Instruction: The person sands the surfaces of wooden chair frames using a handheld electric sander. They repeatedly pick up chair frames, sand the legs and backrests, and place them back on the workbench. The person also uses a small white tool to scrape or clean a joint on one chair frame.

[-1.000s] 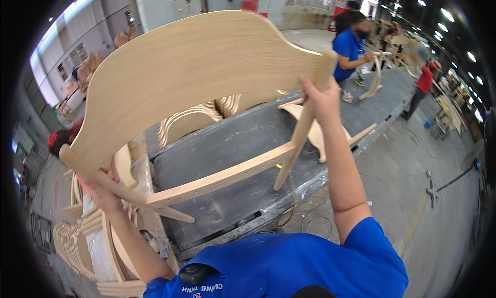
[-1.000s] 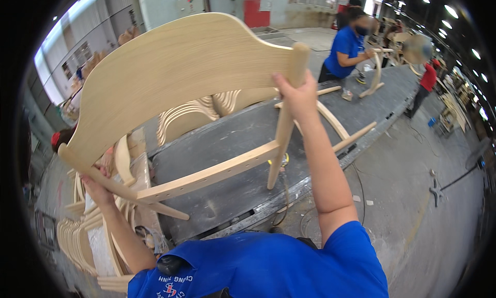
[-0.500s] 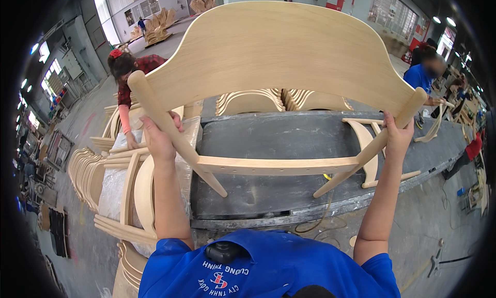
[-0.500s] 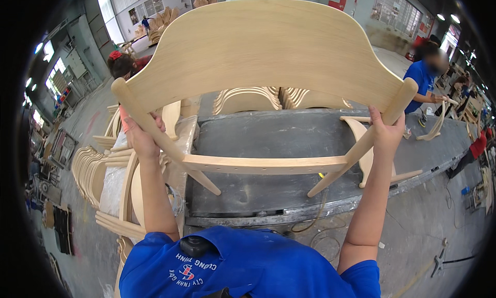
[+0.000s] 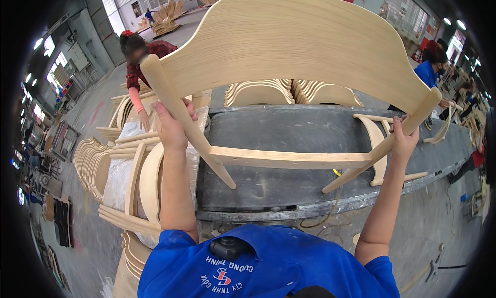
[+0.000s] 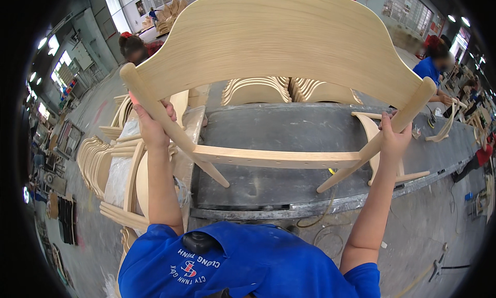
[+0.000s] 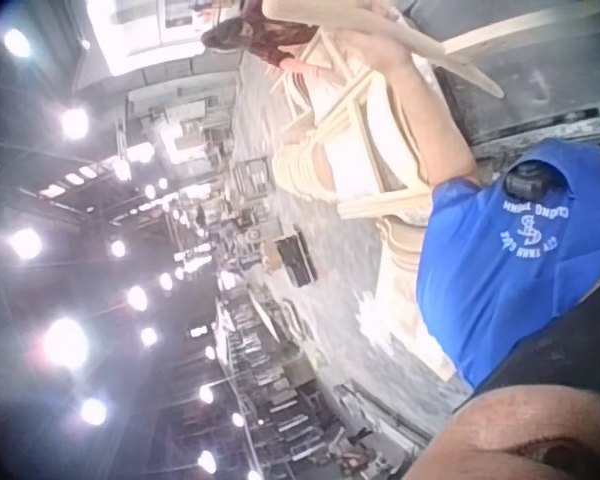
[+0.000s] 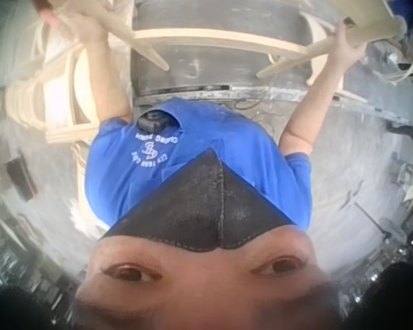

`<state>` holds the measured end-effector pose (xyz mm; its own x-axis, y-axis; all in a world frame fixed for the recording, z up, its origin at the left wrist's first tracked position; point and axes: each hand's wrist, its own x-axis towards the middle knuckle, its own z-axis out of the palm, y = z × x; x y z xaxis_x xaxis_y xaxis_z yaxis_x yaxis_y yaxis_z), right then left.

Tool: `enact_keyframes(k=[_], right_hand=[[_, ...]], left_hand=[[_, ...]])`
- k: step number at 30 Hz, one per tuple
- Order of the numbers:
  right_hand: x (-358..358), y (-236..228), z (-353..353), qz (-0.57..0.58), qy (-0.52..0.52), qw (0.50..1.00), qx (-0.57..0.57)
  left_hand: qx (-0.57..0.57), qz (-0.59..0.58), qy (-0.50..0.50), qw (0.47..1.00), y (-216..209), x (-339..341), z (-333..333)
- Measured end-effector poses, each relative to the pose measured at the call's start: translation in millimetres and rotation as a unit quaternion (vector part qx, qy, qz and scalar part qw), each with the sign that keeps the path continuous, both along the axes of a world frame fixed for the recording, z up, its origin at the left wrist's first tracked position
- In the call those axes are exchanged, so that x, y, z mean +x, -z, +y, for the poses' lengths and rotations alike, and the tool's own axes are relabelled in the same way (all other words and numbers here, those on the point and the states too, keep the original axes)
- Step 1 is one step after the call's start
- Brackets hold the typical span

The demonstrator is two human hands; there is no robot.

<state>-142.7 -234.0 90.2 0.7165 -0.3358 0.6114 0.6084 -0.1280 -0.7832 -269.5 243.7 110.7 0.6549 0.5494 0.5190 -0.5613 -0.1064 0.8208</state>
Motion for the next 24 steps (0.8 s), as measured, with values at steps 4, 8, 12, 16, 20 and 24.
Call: enact_keyframes(k=[4, 8, 12, 16, 20, 24], right_hand=[[-2, -1, -2, -0.008, 0.001, 1.0, 0.008], [-6, -1, -2, -0.008, 0.012, 1.0, 0.014], [-7, -1, -3, -0.015, 0.039, 0.999, 0.017], [13, 0, -4, 0.01, 0.033, 0.999, 0.017], [65, 0, 2, 0.018, -0.004, 1.0, 0.025], [119, 13, 2, 0.01, -0.022, 0.995, -0.095]], left_hand=[[-0.024, -0.008, -0.004, 1.0, 3, 0, -1], [-0.008, -0.028, 0.003, 1.0, 6, -3, -4], [0.029, -0.017, 0.012, 0.999, 7, -11, -5], [0.051, 0.003, -0.025, 0.998, 8, -21, -10], [0.089, -0.008, -0.04, 0.995, 12, -34, -21], [0.059, -0.034, -0.037, 0.997, 24, -40, -35]])
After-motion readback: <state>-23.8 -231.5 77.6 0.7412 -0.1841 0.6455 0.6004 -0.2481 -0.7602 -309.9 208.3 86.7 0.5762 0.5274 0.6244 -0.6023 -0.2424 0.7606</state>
